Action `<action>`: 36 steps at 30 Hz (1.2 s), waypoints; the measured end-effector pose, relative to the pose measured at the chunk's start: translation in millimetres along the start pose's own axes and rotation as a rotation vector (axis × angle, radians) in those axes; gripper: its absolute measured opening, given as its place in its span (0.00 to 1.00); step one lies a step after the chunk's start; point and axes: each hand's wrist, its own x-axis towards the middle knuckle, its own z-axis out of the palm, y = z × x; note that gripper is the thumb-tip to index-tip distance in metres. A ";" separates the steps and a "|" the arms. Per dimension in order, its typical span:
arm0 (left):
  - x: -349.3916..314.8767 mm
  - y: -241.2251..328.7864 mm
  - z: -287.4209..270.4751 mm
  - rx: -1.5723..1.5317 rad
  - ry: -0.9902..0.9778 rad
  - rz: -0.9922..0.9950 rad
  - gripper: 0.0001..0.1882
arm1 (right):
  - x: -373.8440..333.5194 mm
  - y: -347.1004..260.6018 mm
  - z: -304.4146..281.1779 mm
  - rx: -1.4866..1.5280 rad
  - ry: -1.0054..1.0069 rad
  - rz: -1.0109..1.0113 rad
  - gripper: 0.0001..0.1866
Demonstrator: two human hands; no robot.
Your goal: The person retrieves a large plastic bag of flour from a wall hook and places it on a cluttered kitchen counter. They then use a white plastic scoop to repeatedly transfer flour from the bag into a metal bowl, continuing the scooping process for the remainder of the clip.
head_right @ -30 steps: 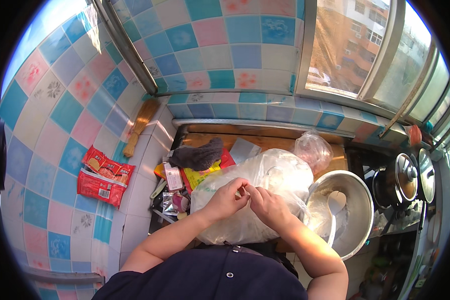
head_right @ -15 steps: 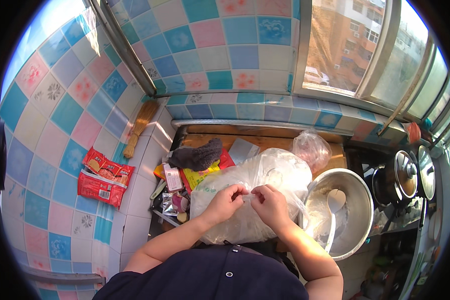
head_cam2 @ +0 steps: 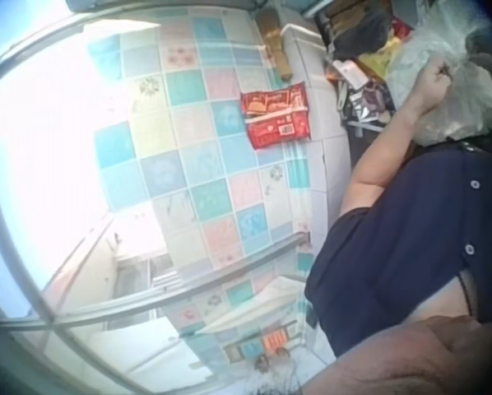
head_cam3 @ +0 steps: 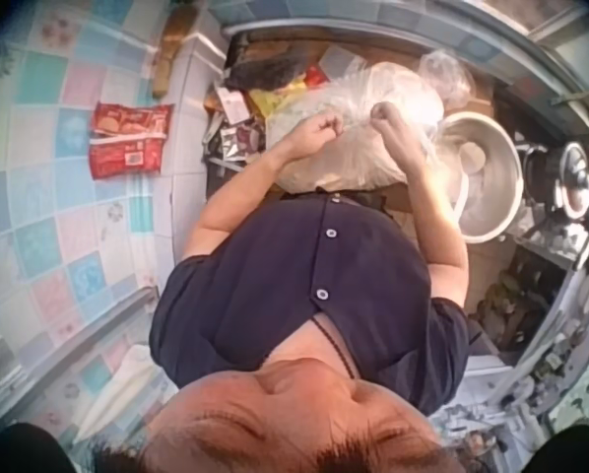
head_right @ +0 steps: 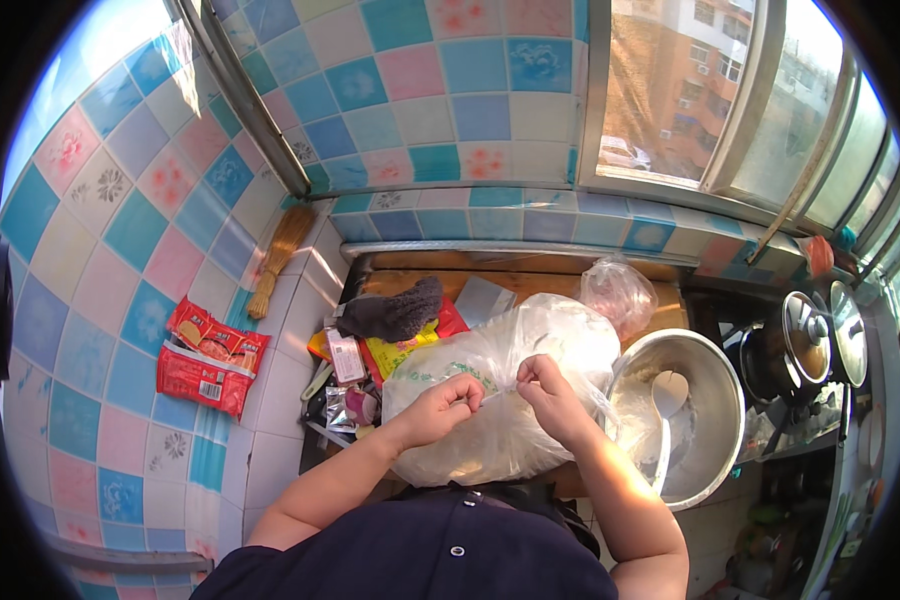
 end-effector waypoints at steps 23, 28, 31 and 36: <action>48.0 44.9 -50.7 1.063 0.342 0.578 0.05 | -117.6 -69.3 1.9 -0.810 0.103 -0.142 0.15; 56.4 38.8 -94.4 0.631 0.498 0.231 0.05 | -132.8 -79.2 11.1 -0.839 0.086 -0.160 0.11; 45.6 46.6 -97.2 0.512 0.507 0.247 0.05 | -138.8 -83.2 14.3 -0.868 0.095 -0.194 0.11; 24.9 89.8 -19.3 0.725 0.028 0.771 0.04 | -142.6 -87.7 25.6 -0.708 0.145 -0.199 0.10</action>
